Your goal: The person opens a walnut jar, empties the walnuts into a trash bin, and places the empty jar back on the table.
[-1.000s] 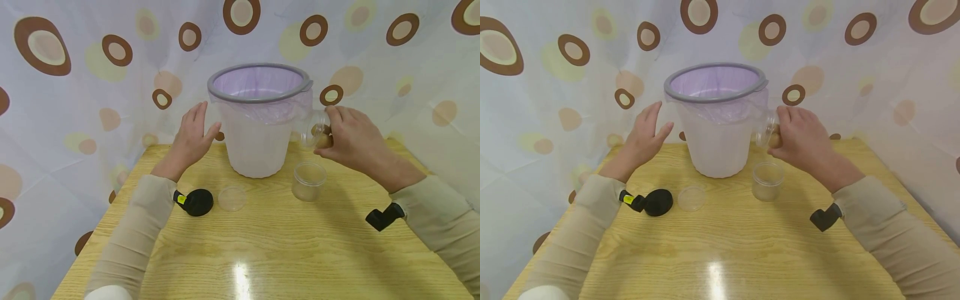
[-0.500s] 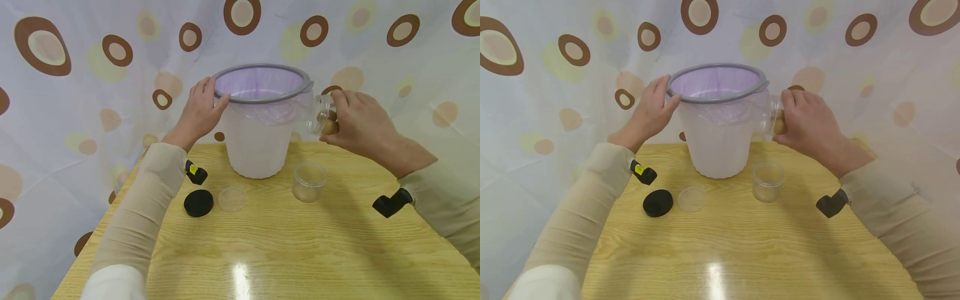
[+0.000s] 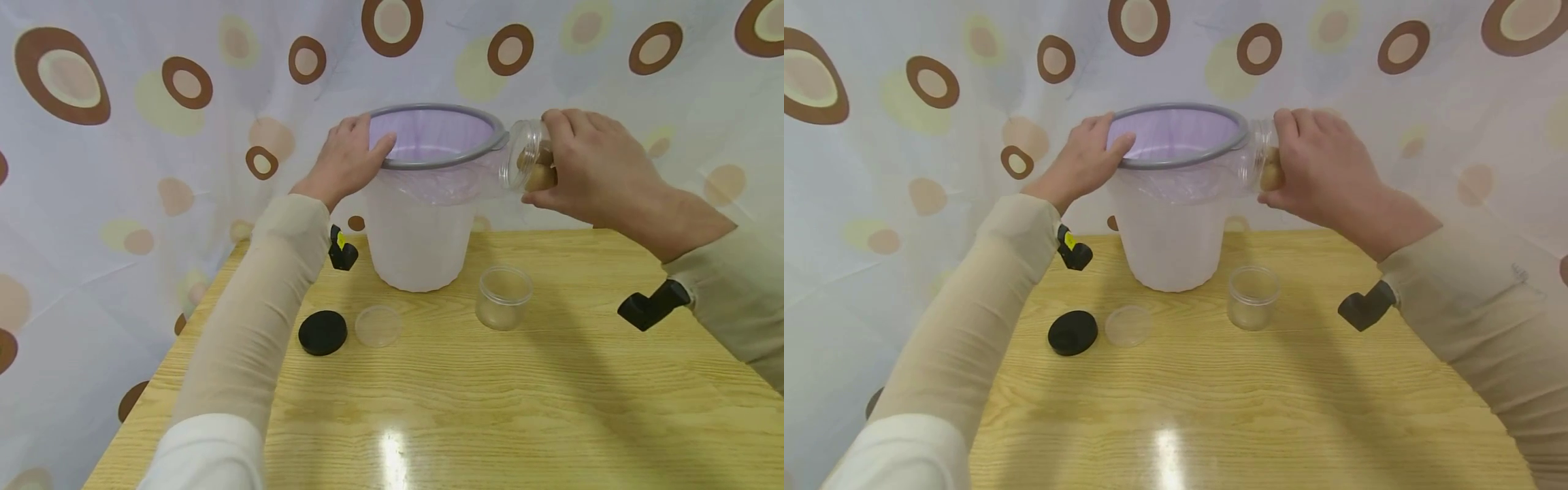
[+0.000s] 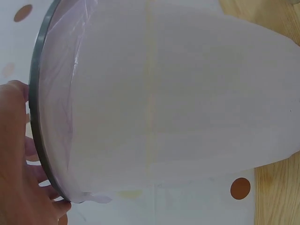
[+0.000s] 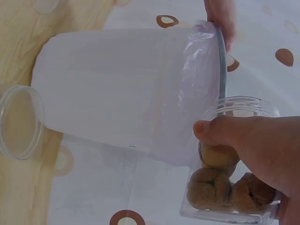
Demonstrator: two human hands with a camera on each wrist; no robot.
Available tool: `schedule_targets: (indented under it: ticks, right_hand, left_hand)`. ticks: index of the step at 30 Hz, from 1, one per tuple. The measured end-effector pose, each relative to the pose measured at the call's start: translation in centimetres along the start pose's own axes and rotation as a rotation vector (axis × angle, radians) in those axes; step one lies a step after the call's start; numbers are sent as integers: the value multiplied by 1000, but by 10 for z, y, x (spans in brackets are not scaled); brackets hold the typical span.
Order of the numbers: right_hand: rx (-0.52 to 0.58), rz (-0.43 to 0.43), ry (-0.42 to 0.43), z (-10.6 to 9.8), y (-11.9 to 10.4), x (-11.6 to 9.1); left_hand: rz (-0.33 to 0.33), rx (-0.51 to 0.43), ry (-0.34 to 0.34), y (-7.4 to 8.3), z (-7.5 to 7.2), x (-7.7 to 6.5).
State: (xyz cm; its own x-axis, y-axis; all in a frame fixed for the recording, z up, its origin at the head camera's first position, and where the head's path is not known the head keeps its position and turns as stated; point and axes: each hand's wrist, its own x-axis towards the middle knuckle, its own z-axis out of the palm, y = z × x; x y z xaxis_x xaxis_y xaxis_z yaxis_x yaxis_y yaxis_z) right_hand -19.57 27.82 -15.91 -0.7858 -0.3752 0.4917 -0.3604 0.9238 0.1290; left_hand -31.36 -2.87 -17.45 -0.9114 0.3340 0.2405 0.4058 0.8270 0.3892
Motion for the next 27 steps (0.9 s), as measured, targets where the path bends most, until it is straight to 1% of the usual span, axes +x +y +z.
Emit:
schedule_targets:
  ticks: [6, 12, 16, 19, 21, 27]
  right_hand:
    - [-3, 18, -18, -11, -5, 17]
    - [-31, 4, -23, -18, -13, 36]
    - [-56, 13, -59, -21, -14, 52]
    - [-73, 20, -89, -20, -12, 62]
    - [-90, 26, -106, -18, -10, 68]
    - [-150, -1, -115, -10, -7, 84]
  left_hand:
    - [-32, 37, -30, 8, -1, 11]
    - [-104, 20, -37, 16, -2, 18]
    - [-137, 77, -69, 17, -3, 18]
    - [-151, 111, -107, 18, -3, 17]
    - [-156, 112, -124, 19, -2, 17]
    - [-164, 134, -144, 20, -2, 18]
